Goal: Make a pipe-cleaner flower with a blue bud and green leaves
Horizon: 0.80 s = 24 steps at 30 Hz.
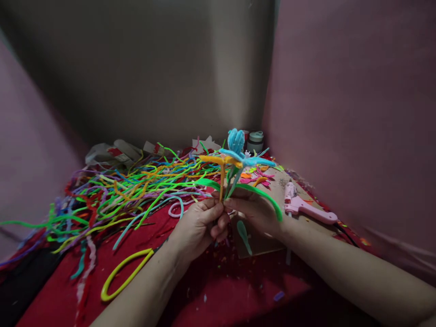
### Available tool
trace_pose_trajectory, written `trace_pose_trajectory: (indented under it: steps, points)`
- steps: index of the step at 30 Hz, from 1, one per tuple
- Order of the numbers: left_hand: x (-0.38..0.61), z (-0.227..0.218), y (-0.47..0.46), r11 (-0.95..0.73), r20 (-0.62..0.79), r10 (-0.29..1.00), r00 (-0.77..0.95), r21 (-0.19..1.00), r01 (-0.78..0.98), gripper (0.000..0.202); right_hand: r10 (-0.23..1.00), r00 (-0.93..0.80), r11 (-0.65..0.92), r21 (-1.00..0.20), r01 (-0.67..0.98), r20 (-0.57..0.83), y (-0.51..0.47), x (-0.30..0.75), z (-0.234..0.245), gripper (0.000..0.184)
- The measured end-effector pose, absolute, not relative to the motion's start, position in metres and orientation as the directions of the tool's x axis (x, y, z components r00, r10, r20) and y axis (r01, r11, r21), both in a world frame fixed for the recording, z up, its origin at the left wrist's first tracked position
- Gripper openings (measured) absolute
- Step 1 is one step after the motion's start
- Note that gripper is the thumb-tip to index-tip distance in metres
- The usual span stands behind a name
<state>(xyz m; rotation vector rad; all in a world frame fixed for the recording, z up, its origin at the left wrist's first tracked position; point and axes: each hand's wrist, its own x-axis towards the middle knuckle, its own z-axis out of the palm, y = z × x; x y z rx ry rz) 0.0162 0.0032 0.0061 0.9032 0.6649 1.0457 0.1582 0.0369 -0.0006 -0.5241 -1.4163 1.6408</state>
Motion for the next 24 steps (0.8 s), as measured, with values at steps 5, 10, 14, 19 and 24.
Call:
trace_pose_trajectory:
  steps: [5,10,14,19,24]
  points:
    - [0.013,0.007,0.004,0.267,-0.084,0.907,0.413,0.874,-0.407,0.017,0.716,-0.682,-0.173,-0.907,-0.383,0.151,0.033,0.161,0.001,0.027]
    - [0.017,0.011,0.005,0.127,-0.042,0.958,0.284,0.949,-0.288,0.014,0.797,-0.574,-0.083,-0.907,-0.414,0.189,0.033,0.155,0.002,0.025]
    - [0.023,0.011,0.003,-0.094,0.108,0.985,0.136,0.99,-0.106,0.011,0.882,-0.416,0.014,-0.896,-0.443,0.22,0.037,0.151,-0.002,0.015]
    - [0.025,0.001,-0.003,-0.36,0.443,0.891,-0.095,0.82,0.446,0.017,0.909,-0.309,0.16,-0.919,-0.36,0.28,0.036,0.152,-0.003,0.016]
    - [0.025,-0.013,-0.004,-0.384,0.603,0.798,-0.001,0.51,0.77,0.037,0.924,-0.282,0.146,-0.919,-0.366,0.258,0.033,0.147,-0.004,0.016]
